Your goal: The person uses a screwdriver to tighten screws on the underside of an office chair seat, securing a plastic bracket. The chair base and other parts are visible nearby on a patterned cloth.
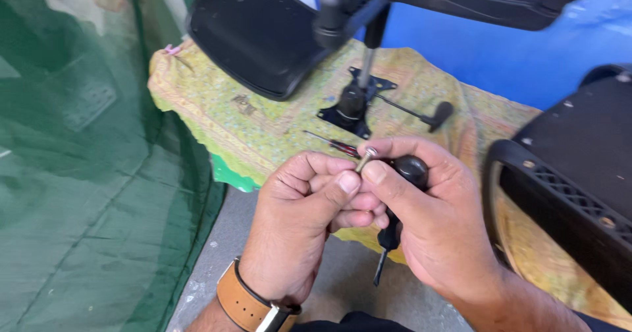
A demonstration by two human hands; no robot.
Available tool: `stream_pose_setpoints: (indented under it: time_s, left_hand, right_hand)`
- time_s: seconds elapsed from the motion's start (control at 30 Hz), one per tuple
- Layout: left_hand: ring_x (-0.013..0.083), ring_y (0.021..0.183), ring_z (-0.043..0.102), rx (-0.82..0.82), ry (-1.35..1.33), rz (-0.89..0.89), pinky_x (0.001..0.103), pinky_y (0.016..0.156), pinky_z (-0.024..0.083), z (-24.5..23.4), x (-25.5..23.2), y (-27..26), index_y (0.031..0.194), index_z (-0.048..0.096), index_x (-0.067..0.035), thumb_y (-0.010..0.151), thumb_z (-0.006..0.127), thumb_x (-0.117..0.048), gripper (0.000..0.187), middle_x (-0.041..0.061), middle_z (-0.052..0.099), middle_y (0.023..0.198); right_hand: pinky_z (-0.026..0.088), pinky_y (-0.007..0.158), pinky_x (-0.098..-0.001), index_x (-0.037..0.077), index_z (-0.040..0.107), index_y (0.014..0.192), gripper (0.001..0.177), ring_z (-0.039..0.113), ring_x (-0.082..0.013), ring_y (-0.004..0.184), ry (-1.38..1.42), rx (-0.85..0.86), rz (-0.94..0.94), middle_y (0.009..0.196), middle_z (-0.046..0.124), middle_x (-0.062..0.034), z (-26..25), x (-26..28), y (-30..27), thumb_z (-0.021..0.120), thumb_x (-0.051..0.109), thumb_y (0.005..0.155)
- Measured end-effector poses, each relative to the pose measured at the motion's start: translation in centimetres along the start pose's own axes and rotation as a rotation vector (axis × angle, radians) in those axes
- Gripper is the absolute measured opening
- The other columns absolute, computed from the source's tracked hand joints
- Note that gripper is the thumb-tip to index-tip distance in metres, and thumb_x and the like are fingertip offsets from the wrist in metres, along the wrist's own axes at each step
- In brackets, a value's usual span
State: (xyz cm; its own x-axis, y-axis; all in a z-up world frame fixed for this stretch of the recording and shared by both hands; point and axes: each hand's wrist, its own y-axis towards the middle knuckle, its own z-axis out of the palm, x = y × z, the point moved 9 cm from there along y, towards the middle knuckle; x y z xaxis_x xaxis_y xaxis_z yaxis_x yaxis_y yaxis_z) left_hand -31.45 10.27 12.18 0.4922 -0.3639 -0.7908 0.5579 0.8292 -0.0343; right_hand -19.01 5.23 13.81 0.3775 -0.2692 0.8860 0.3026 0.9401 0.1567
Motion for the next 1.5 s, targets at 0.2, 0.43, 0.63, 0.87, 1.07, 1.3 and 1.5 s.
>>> stream_pose_setpoints:
  time_s: [0.2, 0.43, 0.63, 0.87, 1.07, 1.3, 1.5]
  left_hand:
    - [0.0198, 0.074, 0.075, 0.01, 0.085, 0.006, 0.032, 0.069, 0.063, -7.6, -6.9, -0.3, 0.103, 0.068, 0.003, 0.094, 0.068, -0.006, 0.013, 0.013, 0.076, 0.086]
    - [0.0153, 0.075, 0.072, 0.023, 0.117, 0.031, 0.028, 0.069, 0.059, -14.1, -13.0, -1.3, 0.102, 0.067, 0.002, 0.099, 0.065, -0.011, 0.014, 0.009, 0.075, 0.088]
    - [0.0139, 0.077, 0.072, 0.022, 0.156, 0.067, 0.027, 0.069, 0.057, -18.3, -15.1, -1.1, 0.102, 0.067, 0.003, 0.101, 0.065, -0.011, 0.014, 0.009, 0.075, 0.089]
    - [0.0111, 0.075, 0.069, -0.1, 0.217, 0.005, 0.026, 0.067, 0.056, -25.1, -14.4, 3.2, 0.103, 0.068, 0.002, 0.098, 0.066, -0.006, 0.01, 0.008, 0.075, 0.089]
    - [0.0114, 0.071, 0.068, -0.196, 0.399, 0.015, 0.026, 0.064, 0.057, -31.1, -14.2, 11.6, 0.098, 0.067, 0.002, 0.096, 0.067, -0.005, 0.008, 0.008, 0.075, 0.086]
    - [0.0131, 0.068, 0.075, -0.254, 1.055, 0.121, 0.029, 0.062, 0.059, -32.6, -14.0, 20.4, 0.097, 0.072, -0.004, 0.089, 0.072, -0.012, 0.012, 0.007, 0.078, 0.079]
    - [0.0185, 0.072, 0.076, 0.02, 1.168, -0.047, 0.032, 0.065, 0.059, -33.8, -9.2, 27.1, 0.106, 0.073, -0.007, 0.085, 0.074, -0.013, 0.022, 0.006, 0.078, 0.084]
  right_hand:
    - [0.049, 0.062, -0.0247, -0.003, 0.066, 0.112, 0.015, 0.062, -0.0103, 0.076, -0.035, 0.056, -0.042, 0.092, 0.067, -0.0051, 8.9, -4.0, 2.5, 0.067, 0.005, 0.099]
    - [0.049, 0.063, -0.0258, -0.002, 0.065, 0.108, 0.012, 0.063, -0.0116, 0.077, 0.015, 0.134, -0.006, 0.093, 0.068, -0.0069, 17.1, -7.7, 5.2, 0.067, 0.004, 0.098]
    - [0.048, 0.06, -0.026, -0.004, 0.068, 0.103, 0.009, 0.06, -0.0107, 0.07, -0.017, 0.187, 0.072, 0.083, 0.067, -0.0069, 20.4, -11.6, 7.9, 0.068, 0.005, 0.099]
    - [0.046, 0.054, -0.0241, -0.004, 0.07, 0.096, 0.011, 0.059, -0.0093, 0.063, -0.193, 0.091, 0.231, 0.076, 0.068, -0.0067, 20.2, -18.6, 13.8, 0.067, 0.006, 0.095]
    - [0.041, 0.047, -0.0263, -0.004, 0.072, 0.097, 0.016, 0.053, -0.0114, 0.054, -0.323, 0.044, 0.411, 0.07, 0.066, -0.0065, 19.6, -24.2, 21.0, 0.073, 0.009, 0.087]
    - [0.043, 0.049, -0.0253, -0.002, 0.072, 0.098, 0.019, 0.054, -0.0093, 0.057, -0.376, -0.074, 0.433, 0.073, 0.065, -0.0024, 14.7, -27.6, 27.6, 0.076, 0.011, 0.086]
    - [0.041, 0.047, -0.0264, 0.001, 0.072, 0.098, 0.02, 0.055, -0.0103, 0.056, -0.382, -0.313, 0.507, 0.072, 0.064, -0.0034, 9.2, -31.5, 29.7, 0.076, 0.015, 0.085]
